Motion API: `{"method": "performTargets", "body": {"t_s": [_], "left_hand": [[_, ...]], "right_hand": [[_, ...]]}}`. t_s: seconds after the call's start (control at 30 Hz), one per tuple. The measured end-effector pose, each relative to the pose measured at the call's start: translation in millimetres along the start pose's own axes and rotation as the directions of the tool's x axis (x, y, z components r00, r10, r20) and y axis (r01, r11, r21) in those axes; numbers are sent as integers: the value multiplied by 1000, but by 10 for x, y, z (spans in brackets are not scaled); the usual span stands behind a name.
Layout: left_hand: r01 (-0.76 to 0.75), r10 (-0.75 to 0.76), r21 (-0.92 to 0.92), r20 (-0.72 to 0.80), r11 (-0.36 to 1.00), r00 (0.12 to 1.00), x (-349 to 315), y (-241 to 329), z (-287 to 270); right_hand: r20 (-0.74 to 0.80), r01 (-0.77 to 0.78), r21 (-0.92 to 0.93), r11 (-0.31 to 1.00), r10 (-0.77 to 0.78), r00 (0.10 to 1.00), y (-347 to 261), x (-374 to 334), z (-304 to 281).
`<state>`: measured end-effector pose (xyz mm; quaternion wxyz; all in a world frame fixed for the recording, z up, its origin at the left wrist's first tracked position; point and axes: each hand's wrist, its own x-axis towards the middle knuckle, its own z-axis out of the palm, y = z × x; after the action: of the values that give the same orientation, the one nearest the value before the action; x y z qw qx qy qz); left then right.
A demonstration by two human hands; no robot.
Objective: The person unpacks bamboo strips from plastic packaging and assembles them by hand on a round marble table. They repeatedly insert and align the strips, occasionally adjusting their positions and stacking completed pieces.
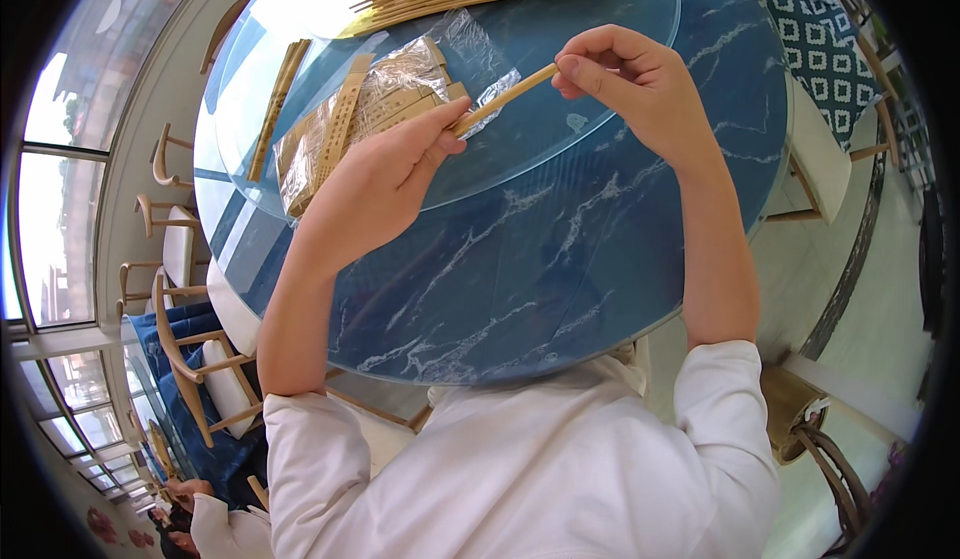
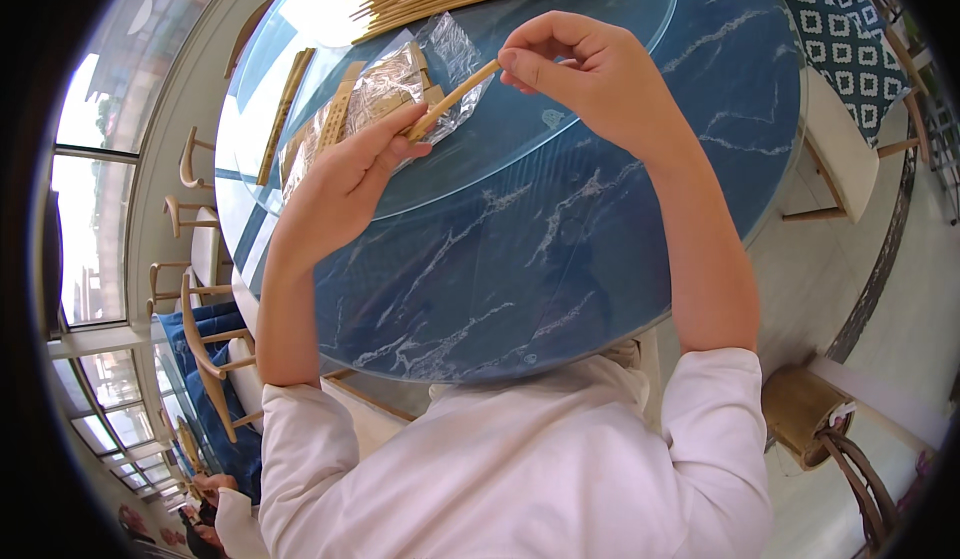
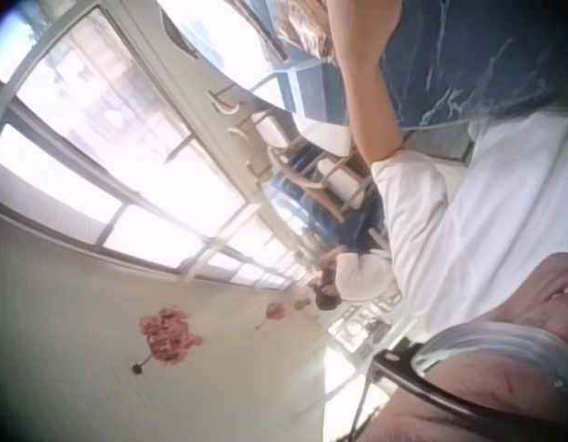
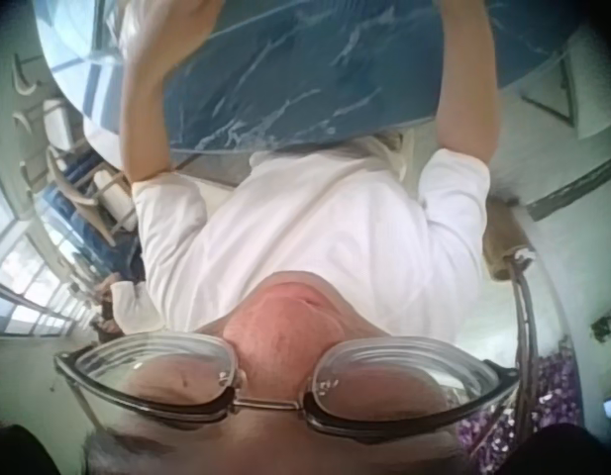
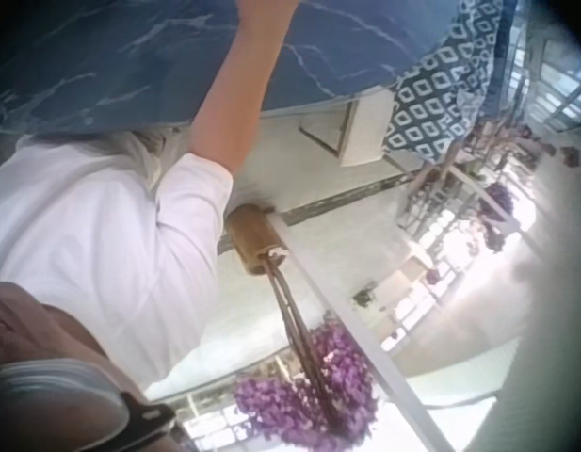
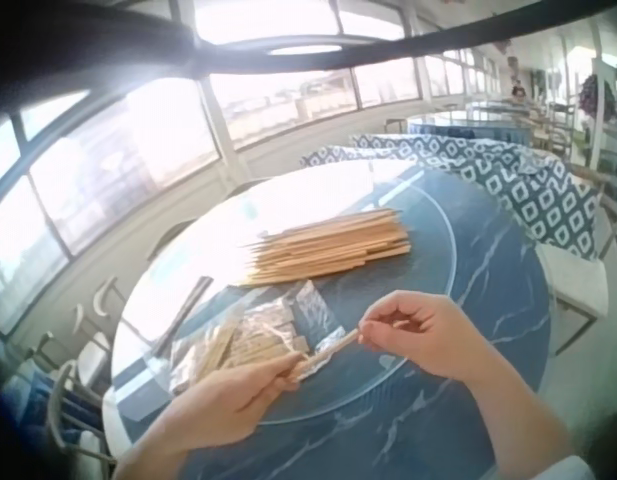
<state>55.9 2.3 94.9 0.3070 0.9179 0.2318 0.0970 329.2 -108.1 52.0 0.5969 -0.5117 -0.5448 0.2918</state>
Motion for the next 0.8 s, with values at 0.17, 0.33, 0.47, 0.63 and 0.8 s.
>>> {"method": "performTargets", "body": {"t_s": [0.17, 0.33, 0.47, 0.63, 0.8], "left_hand": [[-50, 50, 7, -22, 999, 999, 11, 47, 72], [-56, 55, 12, 105, 998, 993, 72, 107, 62], [-73, 72, 89, 15, 993, 997, 5, -9, 212], [-28, 43, 278, -49, 960, 998, -458, 182, 154], [-177, 121, 407, 160, 896, 980, -735, 199, 437]], "right_hand": [[172, -97, 20, 995, 92, 981, 2, -14, 149], [291, -150, 8, 989, 141, 946, 82, -25, 289], [299, -149, -51, 988, 157, 941, 122, -14, 379], [352, -164, -325, 932, 280, 893, -216, -443, 206], [496, 234, -506, 830, 58, 866, 91, -881, 374]]}}
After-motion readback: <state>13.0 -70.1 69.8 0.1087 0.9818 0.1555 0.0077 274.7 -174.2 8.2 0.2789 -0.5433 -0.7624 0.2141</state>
